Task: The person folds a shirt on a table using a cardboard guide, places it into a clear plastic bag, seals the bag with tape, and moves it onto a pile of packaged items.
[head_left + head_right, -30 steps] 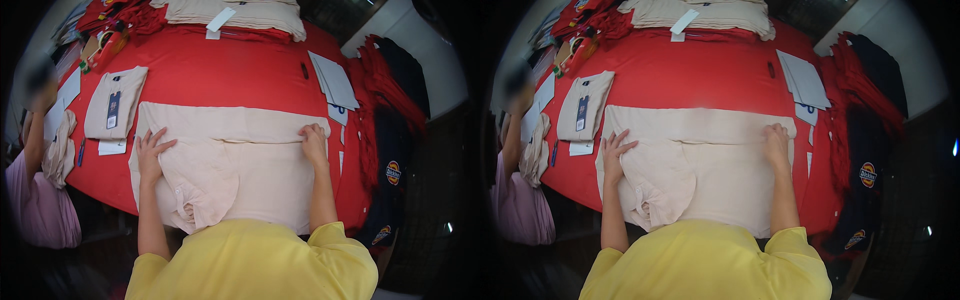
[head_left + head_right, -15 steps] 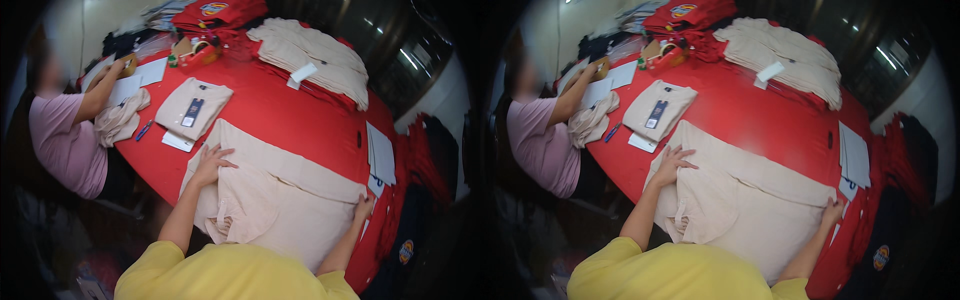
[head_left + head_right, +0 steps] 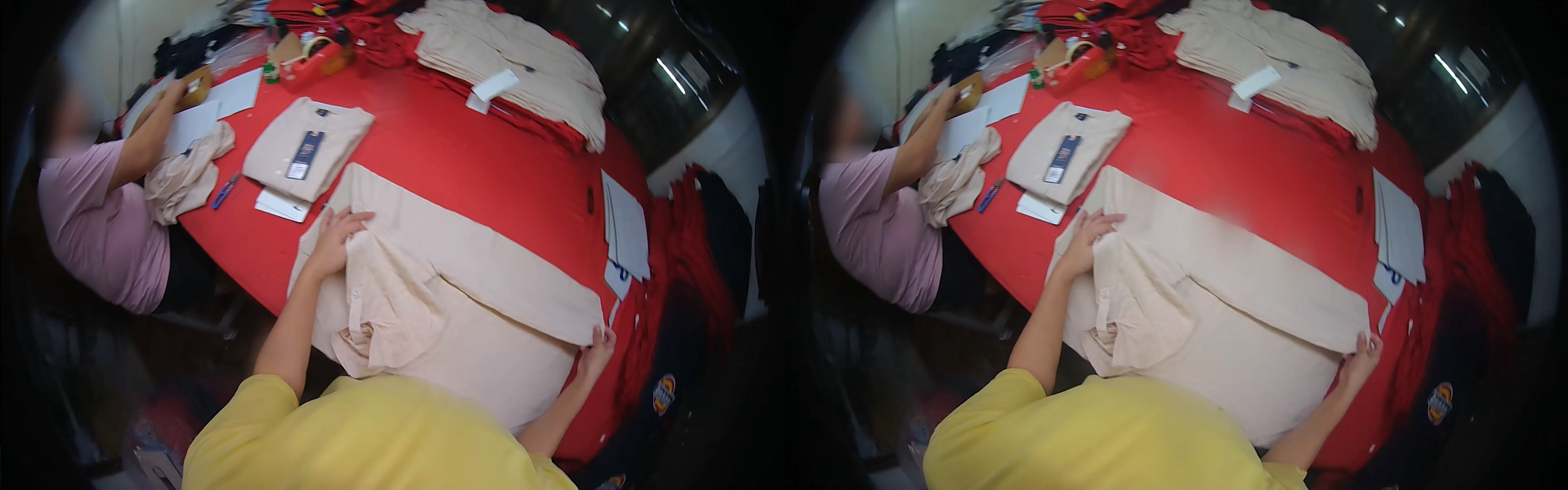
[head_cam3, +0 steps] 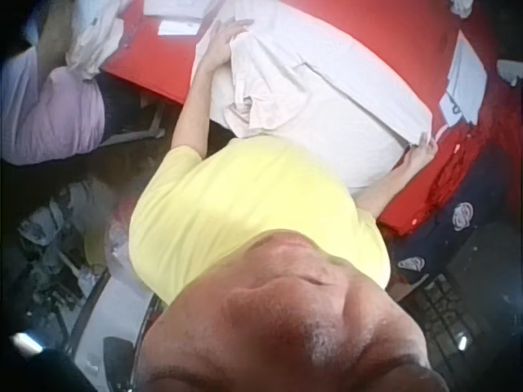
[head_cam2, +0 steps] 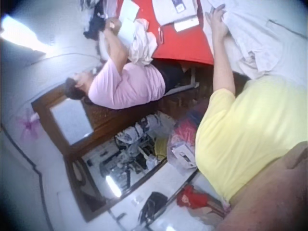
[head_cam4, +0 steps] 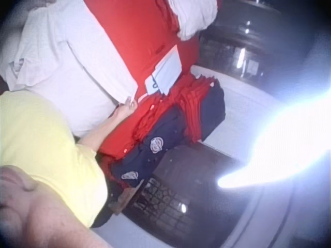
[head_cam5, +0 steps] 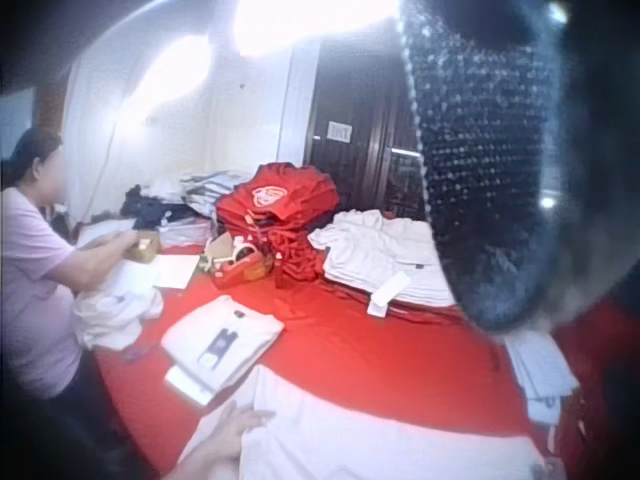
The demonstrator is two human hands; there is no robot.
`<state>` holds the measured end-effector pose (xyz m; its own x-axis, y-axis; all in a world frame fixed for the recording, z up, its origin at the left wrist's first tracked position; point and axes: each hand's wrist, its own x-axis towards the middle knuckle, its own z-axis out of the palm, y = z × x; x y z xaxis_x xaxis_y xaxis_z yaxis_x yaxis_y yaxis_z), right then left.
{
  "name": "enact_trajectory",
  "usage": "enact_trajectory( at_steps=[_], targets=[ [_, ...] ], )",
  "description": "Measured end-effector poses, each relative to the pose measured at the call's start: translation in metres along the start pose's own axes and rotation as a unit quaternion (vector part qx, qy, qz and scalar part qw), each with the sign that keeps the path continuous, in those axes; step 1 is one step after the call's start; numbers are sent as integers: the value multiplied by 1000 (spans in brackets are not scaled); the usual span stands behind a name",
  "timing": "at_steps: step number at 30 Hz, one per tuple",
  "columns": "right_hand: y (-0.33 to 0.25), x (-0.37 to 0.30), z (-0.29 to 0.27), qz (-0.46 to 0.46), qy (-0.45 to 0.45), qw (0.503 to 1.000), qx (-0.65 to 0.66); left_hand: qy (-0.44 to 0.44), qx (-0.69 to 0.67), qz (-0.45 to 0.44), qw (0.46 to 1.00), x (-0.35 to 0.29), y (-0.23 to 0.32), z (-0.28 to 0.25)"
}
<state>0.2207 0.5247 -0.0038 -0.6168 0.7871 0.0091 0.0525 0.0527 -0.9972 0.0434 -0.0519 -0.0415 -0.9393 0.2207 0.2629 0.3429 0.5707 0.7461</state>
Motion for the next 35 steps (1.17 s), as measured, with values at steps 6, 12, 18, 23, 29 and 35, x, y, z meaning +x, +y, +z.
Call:
enact_trajectory(
  at_steps=[6, 12, 18, 23, 29, 35],
  targets=[
    [12, -32, 5, -70, 32, 953, -294, 4, 22, 8, 1000, 3, 1, -3],
    [11, -25, 11, -175, 95, 909, -365, -14, 48, 33, 998, 4, 11, -2],
    [-40, -35, 30, -88, 41, 829, -552, -18, 55, 13, 998, 0, 10, -4],
    [-8, -13, 76, -310, 6, 826, -470, -22, 86, 41, 995, 2, 12, -4],
    [7, -24, 92, -69, 7, 759, -647, 40, 104, 38, 993, 1, 1, 6],
    [2, -29, 88, -115, 5, 734, -669, 0, 58, 30, 998, 0, 10, -5]
  ],
)
